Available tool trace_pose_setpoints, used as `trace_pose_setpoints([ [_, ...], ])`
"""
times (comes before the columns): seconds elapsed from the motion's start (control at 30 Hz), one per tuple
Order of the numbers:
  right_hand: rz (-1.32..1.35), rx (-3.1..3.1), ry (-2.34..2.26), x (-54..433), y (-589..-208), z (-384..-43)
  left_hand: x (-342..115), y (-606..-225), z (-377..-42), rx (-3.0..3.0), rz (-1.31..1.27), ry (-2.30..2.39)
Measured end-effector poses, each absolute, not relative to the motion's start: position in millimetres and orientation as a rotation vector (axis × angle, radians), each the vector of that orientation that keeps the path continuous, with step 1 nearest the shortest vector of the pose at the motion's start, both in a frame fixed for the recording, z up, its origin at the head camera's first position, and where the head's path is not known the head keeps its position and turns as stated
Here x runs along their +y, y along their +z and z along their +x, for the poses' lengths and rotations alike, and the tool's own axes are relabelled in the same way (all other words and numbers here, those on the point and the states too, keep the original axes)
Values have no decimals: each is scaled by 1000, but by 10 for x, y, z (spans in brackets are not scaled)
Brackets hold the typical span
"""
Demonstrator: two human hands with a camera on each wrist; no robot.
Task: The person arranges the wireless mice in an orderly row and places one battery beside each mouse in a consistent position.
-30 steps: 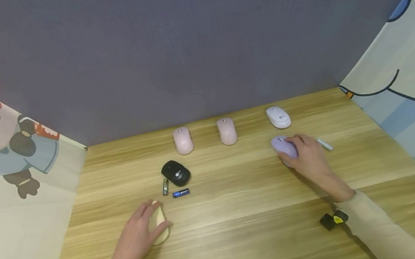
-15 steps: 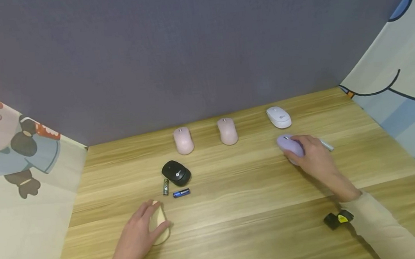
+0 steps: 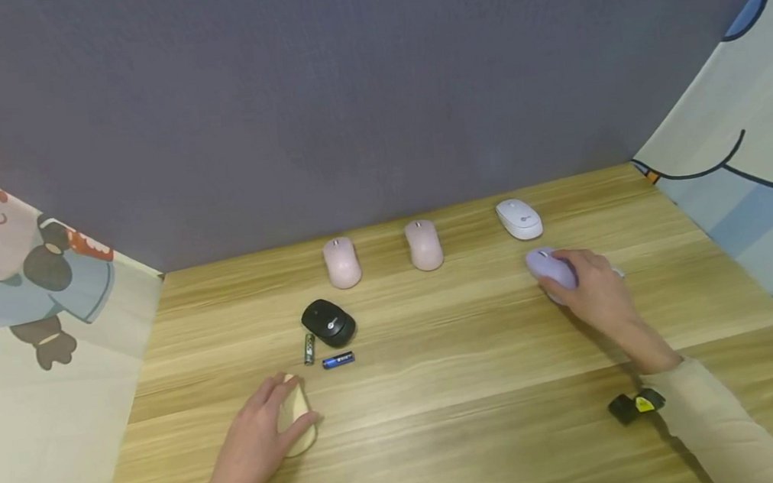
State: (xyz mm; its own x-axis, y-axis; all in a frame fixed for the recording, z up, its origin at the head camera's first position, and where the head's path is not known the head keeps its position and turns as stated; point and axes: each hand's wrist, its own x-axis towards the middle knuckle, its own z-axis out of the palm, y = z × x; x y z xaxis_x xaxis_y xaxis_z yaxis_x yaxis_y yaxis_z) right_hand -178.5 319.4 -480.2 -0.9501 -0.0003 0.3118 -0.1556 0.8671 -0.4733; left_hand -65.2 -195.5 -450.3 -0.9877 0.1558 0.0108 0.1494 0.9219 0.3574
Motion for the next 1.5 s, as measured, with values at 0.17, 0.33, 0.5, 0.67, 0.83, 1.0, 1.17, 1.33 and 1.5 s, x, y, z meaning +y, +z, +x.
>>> trace_pose_setpoints([
  [0.17, 114, -2740, 738, 3216, -4796, -1779, -1952, -4498, -647, 3066, 248, 564],
  [0.33, 117, -2728, 733, 3239, -4808, -1781, -1952, -4499, -648, 3066, 248, 555],
  [0.5, 109, -2727, 722, 3254, -4812, -1772, -1950, -4498, -647, 3066, 249, 547],
  [0.67, 113, -2713, 721, 3262, -4789, -1763, -1952, -4502, -650, 3058, 242, 547],
  [0.83, 121, -2715, 715, 3272, -4793, -1771, -1957, -4514, -656, 3054, 234, 551],
  [1.0, 119, -2715, 713, 3272, -4799, -1774, -1957, -4515, -655, 3055, 232, 553],
  [1.17, 118, -2702, 709, 3267, -4799, -1779, -1960, -4519, -658, 3059, 228, 550],
  [1.33, 107, -2710, 716, 3272, -4805, -1783, -1960, -4522, -660, 3052, 222, 552],
  [1.5, 95, -2734, 741, 3273, -4802, -1777, -1955, -4513, -656, 3051, 220, 558],
])
